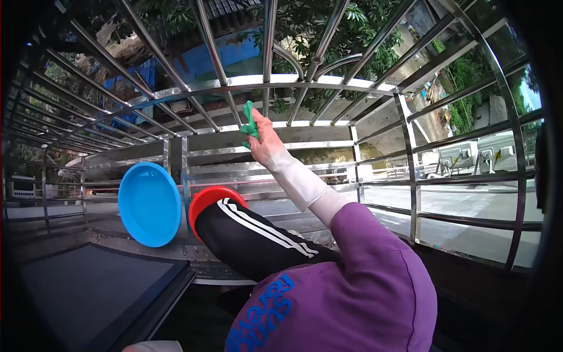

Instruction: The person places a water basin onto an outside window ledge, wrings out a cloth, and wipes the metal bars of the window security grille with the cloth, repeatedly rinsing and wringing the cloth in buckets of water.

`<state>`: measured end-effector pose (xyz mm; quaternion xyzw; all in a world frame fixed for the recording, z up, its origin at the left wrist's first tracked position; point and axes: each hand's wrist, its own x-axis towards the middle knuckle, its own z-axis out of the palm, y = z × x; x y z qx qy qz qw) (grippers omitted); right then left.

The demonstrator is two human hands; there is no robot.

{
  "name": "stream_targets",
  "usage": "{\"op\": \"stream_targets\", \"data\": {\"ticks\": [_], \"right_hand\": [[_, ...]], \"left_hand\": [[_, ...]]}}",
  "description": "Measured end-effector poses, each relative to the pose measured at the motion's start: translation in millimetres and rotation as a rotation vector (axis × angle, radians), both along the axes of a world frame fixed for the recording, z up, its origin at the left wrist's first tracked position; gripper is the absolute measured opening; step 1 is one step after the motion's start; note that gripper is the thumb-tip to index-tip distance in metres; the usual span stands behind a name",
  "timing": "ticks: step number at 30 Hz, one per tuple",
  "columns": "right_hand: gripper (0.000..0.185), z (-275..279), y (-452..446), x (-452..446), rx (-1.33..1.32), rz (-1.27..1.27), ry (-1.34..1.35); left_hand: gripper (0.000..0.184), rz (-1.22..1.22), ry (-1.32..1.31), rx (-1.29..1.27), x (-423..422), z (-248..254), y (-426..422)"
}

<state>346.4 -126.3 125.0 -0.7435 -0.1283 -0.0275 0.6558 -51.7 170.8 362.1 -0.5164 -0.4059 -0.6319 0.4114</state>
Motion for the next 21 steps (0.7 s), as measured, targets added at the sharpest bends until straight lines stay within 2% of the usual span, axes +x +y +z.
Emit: {"op": "stream_targets", "data": {"ticks": [1, 4, 7, 8, 9, 11, 12, 14, 15, 17, 18, 19, 20, 21], "right_hand": [[0.06, -3.4, 15.0, -9.7, -0.114, 0.286, 0.083], [0.06, -14.1, 72.2, -47.8, -0.222, 0.933, 0.286], [0.051, -76.4, 131.3, -87.1, -0.551, 1.532, -0.022], [0.047, -101.1, 146.2, -100.0, -0.689, 1.651, -0.064], [0.044, -133.4, 158.3, -115.1, -0.856, 1.683, -0.057], [0.042, -232.3, 190.4, -147.2, -1.091, 1.546, 0.072], [0.015, -146.9, 159.3, -129.3, -1.046, 1.432, 0.078], [0.014, -206.1, 162.8, -136.5, -0.889, 1.405, 0.196], [0.017, -209.0, 163.9, -134.4, -0.851, 1.438, 0.18], [0.025, -175.2, 160.6, -115.8, -0.812, 1.549, 0.074], [0.025, -60.0, 135.6, -90.0, -0.786, 1.345, 0.483], [0.025, -45.8, 134.6, -67.3, -0.849, 1.258, 0.384], [0.03, -31.7, 129.1, -44.8, -0.663, 1.096, 0.215], [0.027, 15.2, 125.7, -20.6, -0.748, 0.952, 0.137]], "left_hand": [[0.048, 0.018, 0.002, -0.01, 1.0, 0.7, -0.7], [0.05, 0.195, 0.113, 0.071, -12.4, 0.3, 6.1], [0.051, 0.338, 0.232, 0.153, -20.7, -0.5, 15.4], [0.052, 0.366, 0.256, 0.164, -24.0, -1.0, 17.0], [0.052, 0.394, 0.291, 0.184, -26.2, -0.9, 17.9], [0.053, 0.427, 0.304, 0.175, -32.0, -3.2, 18.2], [0.054, 0.437, 0.317, 0.199, -36.8, -3.9, 22.0], [0.055, 0.454, 0.345, 0.249, -48.2, -3.6, 33.2], [0.055, 0.461, 0.361, 0.273, -54.4, -2.8, 38.6], [0.056, 0.466, 0.396, 0.312, -63.7, -0.2, 43.7], [0.057, 0.445, 0.399, 0.276, -56.6, 0.7, 37.7], [0.057, 0.428, 0.379, 0.262, -56.4, 0.4, 38.2], [0.057, 0.408, 0.357, 0.248, -56.0, -0.5, 38.8], [0.057, 0.386, 0.337, 0.237, -55.7, -0.6, 39.3]]}}
